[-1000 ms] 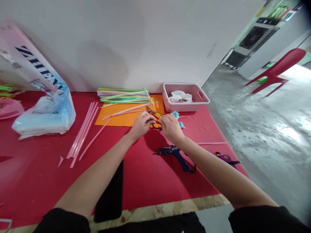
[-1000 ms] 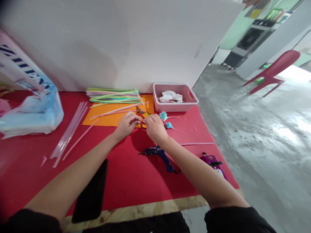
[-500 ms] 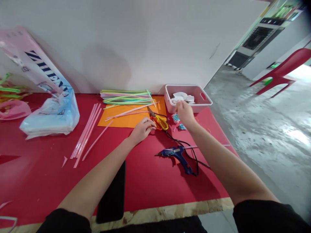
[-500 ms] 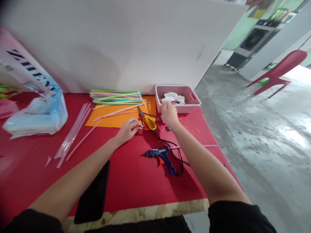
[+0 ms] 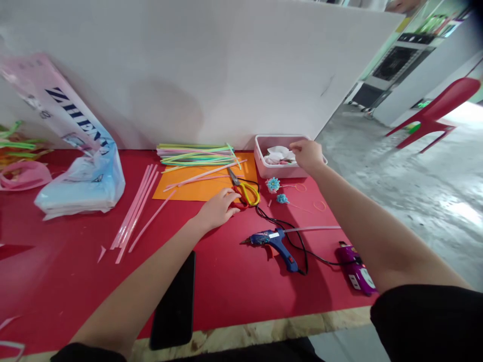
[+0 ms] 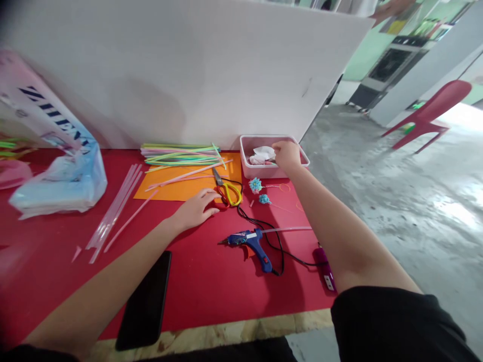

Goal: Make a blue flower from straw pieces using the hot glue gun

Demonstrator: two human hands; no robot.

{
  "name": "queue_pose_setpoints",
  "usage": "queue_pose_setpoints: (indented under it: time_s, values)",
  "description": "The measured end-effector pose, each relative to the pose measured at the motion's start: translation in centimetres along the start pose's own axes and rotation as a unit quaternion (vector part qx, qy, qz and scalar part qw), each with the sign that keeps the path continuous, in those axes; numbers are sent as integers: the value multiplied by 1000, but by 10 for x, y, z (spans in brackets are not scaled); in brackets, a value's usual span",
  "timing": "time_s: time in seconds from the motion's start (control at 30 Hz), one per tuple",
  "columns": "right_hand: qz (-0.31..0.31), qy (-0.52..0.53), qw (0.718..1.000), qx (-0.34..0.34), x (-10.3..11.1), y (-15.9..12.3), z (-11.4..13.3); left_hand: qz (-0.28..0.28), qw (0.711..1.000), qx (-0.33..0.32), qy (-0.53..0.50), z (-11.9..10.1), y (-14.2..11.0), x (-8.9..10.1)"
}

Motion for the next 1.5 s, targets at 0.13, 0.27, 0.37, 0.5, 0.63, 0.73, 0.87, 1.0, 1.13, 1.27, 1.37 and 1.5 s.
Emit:
queue_pose_setpoints:
  time_s: [0.13,0.27,0.37,0.5,0.63,0.73,0.87,1.0,1.13,1.27,1.37,1.5]
  values:
    - [5,-37,999,-24,8,-12,-1,-13,1000,10,3,-7,-18,8]
    - [10,-44,998,41,21,-37,25,-26,1000,6,-16,-8,-41,14]
    - [67,-17,990,122,28,-73,58,-34,999,-1,-30,-7,-58,16]
    - [239,35,938,250,29,-144,97,-65,997,11,-41,1,-74,22]
    - [322,8,909,264,27,-197,95,-106,992,43,-56,9,-81,29]
    - [349,-32,904,244,17,-211,79,-128,988,62,-66,13,-83,31]
    - [369,-59,896,239,7,-206,67,-138,984,79,-74,18,-83,29]
    - [372,-75,893,241,5,-195,66,-134,983,94,-83,24,-84,22]
    - [368,-86,895,237,4,-186,56,-125,983,105,-89,29,-85,18]
    - [364,-87,898,230,2,-178,30,-114,982,113,-98,31,-85,16]
    - [365,-73,898,234,1,-170,11,-114,980,120,-111,32,-85,16]
    - [355,-61,902,239,1,-154,-7,-118,972,141,-143,38,-85,18]
Point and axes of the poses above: each hand's wrist, its own y-axis towards the middle knuckle, its own x-axis out of the back of the hand, z = x × y, the point moved 5 cm from there along y, towards the middle knuckle, and after that the axes turned 10 degrees about x, right-handed, at the moved point
